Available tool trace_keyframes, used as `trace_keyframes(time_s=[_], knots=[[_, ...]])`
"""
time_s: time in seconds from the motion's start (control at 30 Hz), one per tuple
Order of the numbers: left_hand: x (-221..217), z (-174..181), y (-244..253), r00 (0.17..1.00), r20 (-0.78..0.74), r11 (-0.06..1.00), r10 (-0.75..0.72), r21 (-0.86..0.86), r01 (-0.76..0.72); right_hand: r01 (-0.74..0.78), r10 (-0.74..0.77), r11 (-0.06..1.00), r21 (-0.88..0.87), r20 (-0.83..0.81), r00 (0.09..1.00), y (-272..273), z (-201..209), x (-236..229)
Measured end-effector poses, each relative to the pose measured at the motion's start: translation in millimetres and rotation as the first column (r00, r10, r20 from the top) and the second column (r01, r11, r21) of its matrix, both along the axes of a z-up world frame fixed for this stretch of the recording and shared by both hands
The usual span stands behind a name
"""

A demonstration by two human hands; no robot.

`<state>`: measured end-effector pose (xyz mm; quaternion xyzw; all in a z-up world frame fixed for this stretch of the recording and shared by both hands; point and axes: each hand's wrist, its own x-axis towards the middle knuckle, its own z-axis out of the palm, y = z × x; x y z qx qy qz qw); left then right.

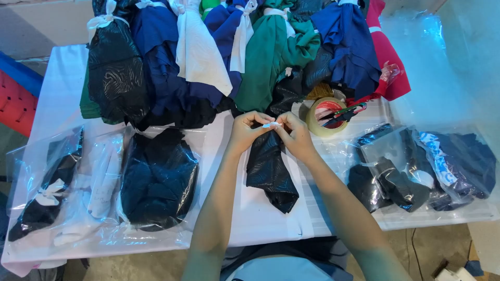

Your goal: A person attaches a tag to a piece of fabric and then carefully slides it into a plastic bag for packaging.

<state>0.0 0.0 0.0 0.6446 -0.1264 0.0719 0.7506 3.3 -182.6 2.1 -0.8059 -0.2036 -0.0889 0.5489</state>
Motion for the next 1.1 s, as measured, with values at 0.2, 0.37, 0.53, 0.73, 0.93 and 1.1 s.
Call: trace_keyframes(time_s=[0.2, 0.37, 0.53, 0.73, 0.93, 1.1], knots=[[-3, -5, -1, 1.000, 0.017, 1.000, 0.022, 0.002, -0.022, -0.004, 0.004, 1.000, 0.003, -0.014, 1.000, 1, 0, -3], [-1, -11, 2, 0.999, 0.035, 1.000, 0.012, -0.007, -0.012, -0.013, 0.016, 0.999, 0.044, -0.065, 0.998, 1, 2, -4], [-3, -8, -2, 0.997, 0.062, 0.999, 0.037, 0.001, -0.037, -0.027, 0.060, 0.986, 0.165, -0.203, 0.977, -3, 2, -3], [-7, -4, -3, 0.993, 0.091, 0.997, 0.070, 0.018, -0.071, 0.012, 0.022, 0.988, 0.153, -0.219, 0.976, -2, 10, -6], [-9, 1, -2, 0.994, 0.095, 0.998, 0.063, 0.013, -0.064, -0.056, 0.070, 0.989, 0.139, -0.101, 0.992, -3, 17, -7], [-9, 1, -1, 0.994, 0.077, 0.996, 0.080, -0.040, -0.077, 0.006, 0.001, 0.997, 0.078, -0.086, 0.996, -9, -11, 1]])
